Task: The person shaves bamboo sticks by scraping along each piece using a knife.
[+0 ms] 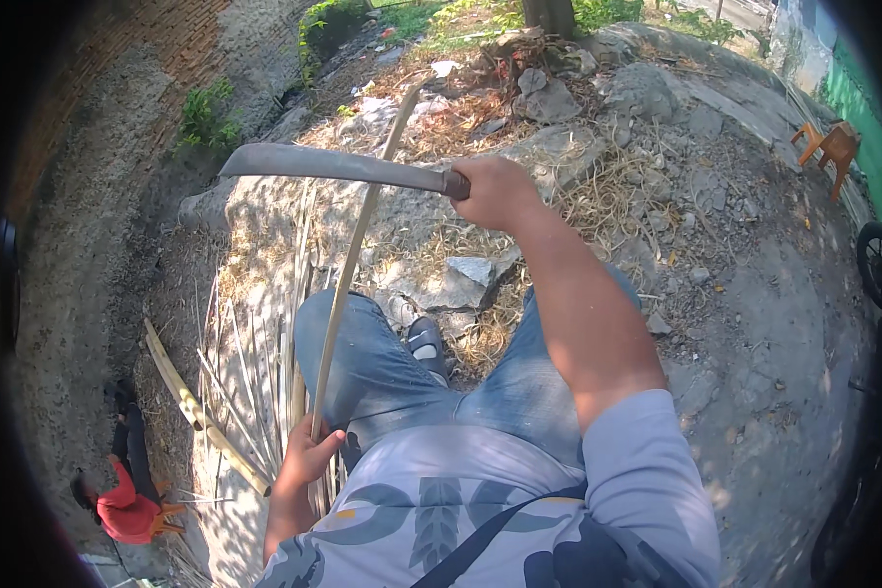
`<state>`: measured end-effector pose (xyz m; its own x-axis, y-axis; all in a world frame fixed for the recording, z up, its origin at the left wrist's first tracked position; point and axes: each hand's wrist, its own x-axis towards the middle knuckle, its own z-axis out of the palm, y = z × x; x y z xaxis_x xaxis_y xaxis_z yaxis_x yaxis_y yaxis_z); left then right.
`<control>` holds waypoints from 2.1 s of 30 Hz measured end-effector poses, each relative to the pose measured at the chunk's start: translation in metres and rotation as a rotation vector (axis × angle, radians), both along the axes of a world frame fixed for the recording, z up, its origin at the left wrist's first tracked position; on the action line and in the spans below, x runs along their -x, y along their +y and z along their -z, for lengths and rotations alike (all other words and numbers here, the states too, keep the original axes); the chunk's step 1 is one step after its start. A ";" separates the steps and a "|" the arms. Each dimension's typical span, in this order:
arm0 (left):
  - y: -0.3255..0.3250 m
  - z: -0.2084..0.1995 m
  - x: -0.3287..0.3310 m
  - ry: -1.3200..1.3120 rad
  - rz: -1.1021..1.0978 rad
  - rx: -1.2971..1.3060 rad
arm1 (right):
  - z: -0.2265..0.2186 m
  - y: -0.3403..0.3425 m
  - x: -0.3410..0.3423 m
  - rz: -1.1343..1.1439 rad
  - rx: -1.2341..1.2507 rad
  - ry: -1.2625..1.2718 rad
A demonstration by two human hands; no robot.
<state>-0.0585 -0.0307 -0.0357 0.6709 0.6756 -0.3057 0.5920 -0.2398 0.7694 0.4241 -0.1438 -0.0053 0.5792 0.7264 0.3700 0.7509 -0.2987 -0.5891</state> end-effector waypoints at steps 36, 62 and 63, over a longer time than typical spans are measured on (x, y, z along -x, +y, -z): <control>0.030 -0.001 0.007 -0.089 -0.058 0.081 | -0.054 -0.039 -0.017 0.254 -0.242 -0.088; 0.047 -0.014 -0.021 -0.017 0.154 0.294 | -0.031 -0.097 -0.001 0.243 -0.067 0.470; 0.044 -0.015 -0.022 -0.052 0.103 0.270 | -0.038 -0.094 0.007 0.332 0.004 0.234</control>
